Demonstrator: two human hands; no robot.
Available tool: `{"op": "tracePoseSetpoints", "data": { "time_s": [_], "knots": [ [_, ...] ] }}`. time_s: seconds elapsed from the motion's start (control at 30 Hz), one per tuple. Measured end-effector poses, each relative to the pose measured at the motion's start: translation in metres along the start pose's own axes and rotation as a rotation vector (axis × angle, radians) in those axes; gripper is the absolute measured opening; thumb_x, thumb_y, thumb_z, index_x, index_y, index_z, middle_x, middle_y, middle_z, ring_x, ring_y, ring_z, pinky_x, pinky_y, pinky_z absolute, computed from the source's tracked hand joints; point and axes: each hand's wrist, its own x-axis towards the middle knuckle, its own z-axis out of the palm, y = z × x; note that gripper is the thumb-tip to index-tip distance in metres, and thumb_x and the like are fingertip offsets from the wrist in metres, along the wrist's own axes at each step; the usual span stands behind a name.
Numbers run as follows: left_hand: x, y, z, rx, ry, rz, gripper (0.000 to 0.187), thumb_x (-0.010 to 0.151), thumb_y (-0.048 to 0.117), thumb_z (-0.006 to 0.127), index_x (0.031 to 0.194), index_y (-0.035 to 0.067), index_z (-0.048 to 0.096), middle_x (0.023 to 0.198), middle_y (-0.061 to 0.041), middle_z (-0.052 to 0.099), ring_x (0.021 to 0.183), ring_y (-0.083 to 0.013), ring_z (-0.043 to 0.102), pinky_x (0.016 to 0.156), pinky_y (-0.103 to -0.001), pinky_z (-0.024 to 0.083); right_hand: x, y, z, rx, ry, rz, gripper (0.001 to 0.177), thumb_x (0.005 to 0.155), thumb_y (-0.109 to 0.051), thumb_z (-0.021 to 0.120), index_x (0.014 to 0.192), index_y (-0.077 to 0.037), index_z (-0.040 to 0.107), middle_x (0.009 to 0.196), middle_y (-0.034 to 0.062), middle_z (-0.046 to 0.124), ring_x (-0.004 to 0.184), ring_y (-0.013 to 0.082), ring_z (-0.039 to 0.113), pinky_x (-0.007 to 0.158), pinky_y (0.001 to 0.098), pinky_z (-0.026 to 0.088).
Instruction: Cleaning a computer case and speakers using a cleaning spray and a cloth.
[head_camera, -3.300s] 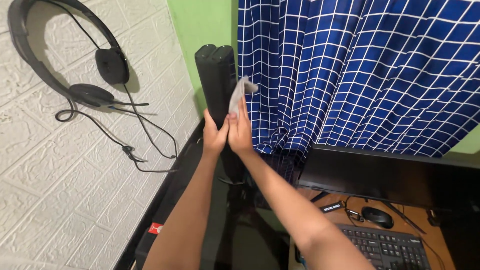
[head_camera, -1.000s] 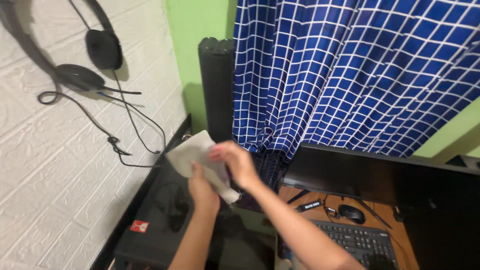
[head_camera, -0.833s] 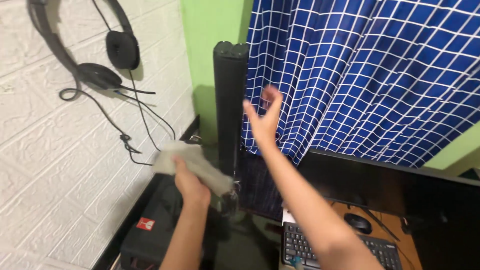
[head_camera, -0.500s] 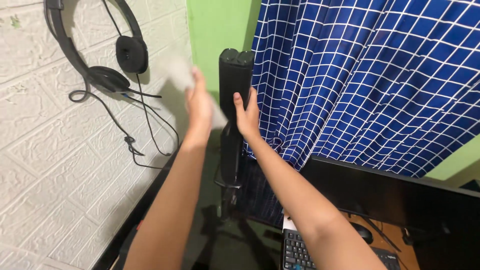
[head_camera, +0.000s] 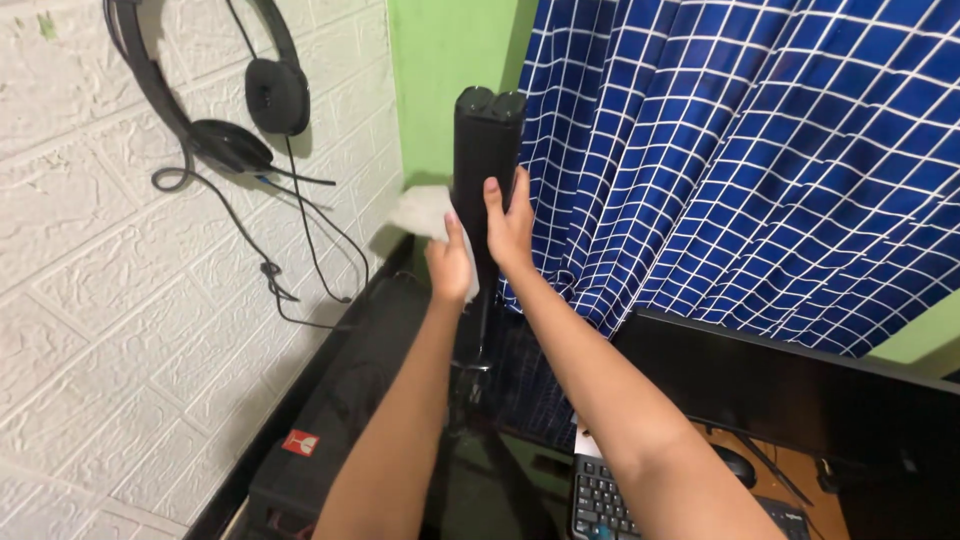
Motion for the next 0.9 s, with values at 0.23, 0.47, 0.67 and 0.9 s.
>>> {"op": "tracePoseSetpoints", "data": {
  "time_s": [0.23,0.47,0.67,0.9],
  "knots": [
    [-0.062,-0.065,-0.023,0.161,-0.050,-0.418,0.064,0.108,0.047,0.044,0.110,-0.011,0.071,0.105,-0.031,0.077,0.103,-0.0396,0.074,0.092,-0.045,0.052,-0.010,0.002,0.001,0.027,0.013,-0.056,0.068,0.102,-0.045,0.064,0.148,-0.002,0.041,0.134,0.0190,0.066,0.125,0.0279,0.065,0.107,0.0373,0.050],
    [-0.093,-0.171,-0.060,0.327,-0.136,-0.484,0.073,0.102,0.058,0.046,0.126,-0.008,0.065,0.125,-0.031,0.068,0.124,-0.0418,0.060,0.101,-0.044,0.047,-0.054,0.036,0.004,-0.038,0.041,-0.020,0.084,0.088,-0.032,0.085,0.148,-0.002,0.034,0.136,0.0199,0.061,0.126,0.0291,0.063,0.109,0.0388,0.048],
    [-0.027,-0.058,-0.054,0.039,-0.171,-0.615,0.072,0.098,0.059,0.047,0.129,-0.004,0.064,0.124,-0.019,0.072,0.113,-0.0259,0.067,0.094,-0.040,0.051,-0.116,0.094,-0.006,-0.066,-0.040,0.066,0.082,0.090,-0.033,0.081,0.150,-0.001,0.034,0.139,0.0210,0.058,0.129,0.0308,0.059,0.110,0.0399,0.045],
    [-0.003,-0.014,-0.009,-0.057,-0.114,-0.195,0.065,0.102,0.053,0.051,0.123,-0.006,0.069,0.112,-0.019,0.076,0.105,-0.0236,0.070,0.095,-0.037,0.051,-0.124,0.112,-0.013,-0.129,-0.163,0.211,0.070,0.100,-0.042,0.066,0.151,-0.003,0.037,0.137,0.0189,0.063,0.128,0.0297,0.062,0.108,0.0394,0.047]
  ]
}}
